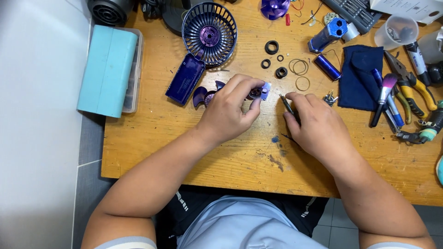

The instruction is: Repairing a small portable fan by carefully assembling the internal motor, gears, and circuit board using hand tools.

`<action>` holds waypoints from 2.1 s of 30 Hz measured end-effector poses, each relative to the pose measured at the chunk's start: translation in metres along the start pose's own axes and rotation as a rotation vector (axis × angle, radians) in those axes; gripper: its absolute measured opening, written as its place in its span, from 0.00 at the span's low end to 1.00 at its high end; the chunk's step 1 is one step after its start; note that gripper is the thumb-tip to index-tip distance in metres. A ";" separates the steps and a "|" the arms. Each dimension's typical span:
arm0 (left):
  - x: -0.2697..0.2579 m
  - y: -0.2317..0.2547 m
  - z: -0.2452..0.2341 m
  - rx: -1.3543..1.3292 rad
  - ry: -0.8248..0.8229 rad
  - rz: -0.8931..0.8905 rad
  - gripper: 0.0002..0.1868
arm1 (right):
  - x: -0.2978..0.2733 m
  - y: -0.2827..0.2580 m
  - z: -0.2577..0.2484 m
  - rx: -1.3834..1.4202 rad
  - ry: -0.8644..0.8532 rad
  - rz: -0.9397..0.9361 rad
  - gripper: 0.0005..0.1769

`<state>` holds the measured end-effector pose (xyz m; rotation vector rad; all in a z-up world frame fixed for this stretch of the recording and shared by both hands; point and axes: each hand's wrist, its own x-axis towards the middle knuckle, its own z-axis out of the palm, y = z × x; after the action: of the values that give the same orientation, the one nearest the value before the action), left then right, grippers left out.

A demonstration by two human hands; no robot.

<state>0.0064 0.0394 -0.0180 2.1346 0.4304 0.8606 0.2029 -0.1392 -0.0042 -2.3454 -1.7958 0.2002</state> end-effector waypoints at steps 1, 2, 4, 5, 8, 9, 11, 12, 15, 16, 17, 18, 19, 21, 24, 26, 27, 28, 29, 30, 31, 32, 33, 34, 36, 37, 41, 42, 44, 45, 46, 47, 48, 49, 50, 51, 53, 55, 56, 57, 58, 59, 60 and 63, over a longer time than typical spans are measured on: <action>0.000 0.002 -0.001 -0.013 -0.005 -0.005 0.17 | 0.001 -0.002 -0.002 -0.011 -0.023 0.008 0.25; 0.000 0.003 -0.002 -0.026 -0.010 -0.009 0.17 | 0.002 -0.004 -0.003 -0.022 -0.046 0.016 0.23; -0.001 0.004 -0.003 -0.024 -0.009 -0.008 0.17 | 0.001 -0.008 -0.010 -0.036 -0.066 0.023 0.24; -0.001 0.004 -0.004 -0.023 -0.009 -0.010 0.18 | 0.000 -0.010 -0.014 -0.050 -0.088 0.030 0.24; -0.006 0.002 0.000 -0.109 -0.014 -0.040 0.20 | 0.000 -0.013 -0.017 -0.011 -0.132 0.068 0.25; -0.006 0.002 0.001 -0.108 -0.014 -0.040 0.20 | 0.001 -0.014 -0.020 -0.011 -0.131 0.068 0.25; -0.006 0.002 0.004 -0.238 0.007 -0.118 0.22 | 0.003 -0.017 -0.025 -0.016 -0.216 0.128 0.27; -0.006 0.001 0.005 -0.237 0.008 -0.116 0.22 | 0.005 -0.019 -0.027 -0.017 -0.214 0.127 0.27; -0.009 0.000 0.008 -0.285 -0.002 -0.149 0.21 | 0.006 -0.023 -0.033 -0.029 -0.262 0.155 0.26; -0.009 0.001 0.008 -0.307 -0.007 -0.168 0.21 | 0.006 -0.023 -0.034 -0.035 -0.275 0.156 0.26; -0.009 0.001 0.009 -0.327 -0.011 -0.185 0.22 | 0.006 -0.024 -0.035 -0.040 -0.286 0.157 0.26; -0.009 0.002 0.008 -0.327 -0.011 -0.185 0.22 | 0.005 -0.026 -0.036 -0.040 -0.286 0.156 0.26; -0.009 0.003 0.008 -0.340 -0.011 -0.193 0.22 | 0.004 -0.029 -0.038 -0.023 -0.237 0.148 0.26; -0.009 0.003 0.008 -0.352 -0.010 -0.200 0.21 | 0.001 -0.030 -0.036 -0.005 -0.188 0.140 0.27; -0.011 0.003 0.011 -0.383 -0.028 -0.222 0.22 | -0.003 -0.024 -0.028 0.089 0.038 0.020 0.27; -0.011 0.005 0.012 -0.449 -0.028 -0.239 0.24 | -0.003 -0.018 -0.020 0.206 0.213 -0.087 0.24; -0.013 0.005 0.014 -0.448 -0.028 -0.239 0.24 | -0.003 -0.018 -0.018 0.207 0.213 -0.087 0.24; -0.014 0.005 0.016 -0.529 -0.031 -0.265 0.24 | -0.003 -0.018 -0.016 0.246 0.256 -0.133 0.24; -0.016 0.005 0.019 -0.611 -0.035 -0.293 0.25 | -0.003 -0.019 -0.014 0.286 0.298 -0.176 0.25; -0.015 0.007 0.016 -0.612 -0.037 -0.295 0.25 | -0.004 -0.020 -0.011 0.287 0.297 -0.174 0.25; -0.014 0.008 0.014 -0.604 -0.054 -0.290 0.23 | -0.004 -0.020 -0.009 0.354 0.323 -0.212 0.23; -0.012 0.009 0.012 -0.595 -0.072 -0.285 0.22 | -0.004 -0.020 -0.007 0.421 0.350 -0.251 0.21; -0.013 0.008 0.013 -0.596 -0.072 -0.285 0.22 | -0.002 -0.024 -0.010 0.421 0.349 -0.250 0.21; -0.014 0.007 0.014 -0.585 -0.083 -0.283 0.23 | 0.000 -0.028 -0.014 0.445 0.367 -0.270 0.20; -0.015 0.008 0.014 -0.575 -0.094 -0.280 0.23 | 0.001 -0.031 -0.016 0.469 0.384 -0.291 0.19; -0.015 0.011 0.013 -0.579 -0.101 -0.283 0.23 | 0.001 -0.029 -0.014 0.450 0.394 -0.308 0.17; -0.013 0.018 0.008 -0.571 -0.130 -0.283 0.22 | 0.002 -0.028 -0.010 0.415 0.412 -0.337 0.12; -0.013 0.017 0.008 -0.572 -0.131 -0.284 0.22 | 0.002 -0.029 -0.012 0.415 0.411 -0.336 0.12; -0.014 0.016 0.008 -0.516 -0.157 -0.262 0.24 | 0.003 -0.031 -0.015 0.438 0.418 -0.355 0.10; -0.015 0.016 0.008 -0.516 -0.157 -0.262 0.24 | 0.003 -0.030 -0.015 0.438 0.418 -0.355 0.10; -0.015 0.015 0.009 -0.513 -0.158 -0.263 0.24 | 0.003 -0.028 -0.014 0.441 0.417 -0.359 0.10; -0.017 0.015 0.010 -0.511 -0.160 -0.265 0.24 | 0.002 -0.027 -0.013 0.443 0.417 -0.362 0.09; -0.017 0.015 0.010 -0.512 -0.161 -0.265 0.24 | 0.002 -0.027 -0.013 0.443 0.417 -0.360 0.09; -0.017 0.015 0.010 -0.503 -0.163 -0.263 0.24 | 0.002 -0.026 -0.013 0.448 0.419 -0.356 0.09; -0.017 0.015 0.009 -0.494 -0.166 -0.261 0.24 | 0.002 -0.026 -0.013 0.453 0.421 -0.352 0.09; -0.016 0.015 0.010 -0.494 -0.166 -0.261 0.24 | 0.002 -0.026 -0.013 0.453 0.420 -0.351 0.09; -0.016 0.015 0.011 -0.463 -0.169 -0.249 0.25 | 0.002 -0.025 -0.013 0.432 0.438 -0.354 0.10; -0.016 0.016 0.010 -0.531 -0.169 -0.282 0.25 | 0.003 -0.026 -0.014 0.440 0.447 -0.356 0.10; -0.016 0.016 0.009 -0.598 -0.168 -0.316 0.25 | 0.004 -0.027 -0.014 0.448 0.456 -0.358 0.10; -0.019 0.013 0.015 -0.599 -0.168 -0.317 0.25 | 0.003 -0.026 -0.013 0.449 0.455 -0.358 0.10; -0.023 0.009 0.020 -0.673 -0.158 -0.374 0.25 | 0.003 -0.025 -0.012 0.453 0.461 -0.357 0.10; -0.026 0.005 0.026 -0.746 -0.150 -0.430 0.25 | 0.003 -0.024 -0.012 0.457 0.467 -0.355 0.10; -0.027 0.003 0.027 -0.747 -0.150 -0.431 0.25 | 0.003 -0.024 -0.012 0.457 0.466 -0.354 0.10; -0.028 -0.001 0.030 -0.851 -0.146 -0.489 0.28 | 0.003 -0.025 -0.013 0.463 0.470 -0.344 0.10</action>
<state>0.0074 0.0091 -0.0448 1.2190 0.3904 0.4684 0.1824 -0.1310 0.0139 -1.5811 -1.6587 0.0079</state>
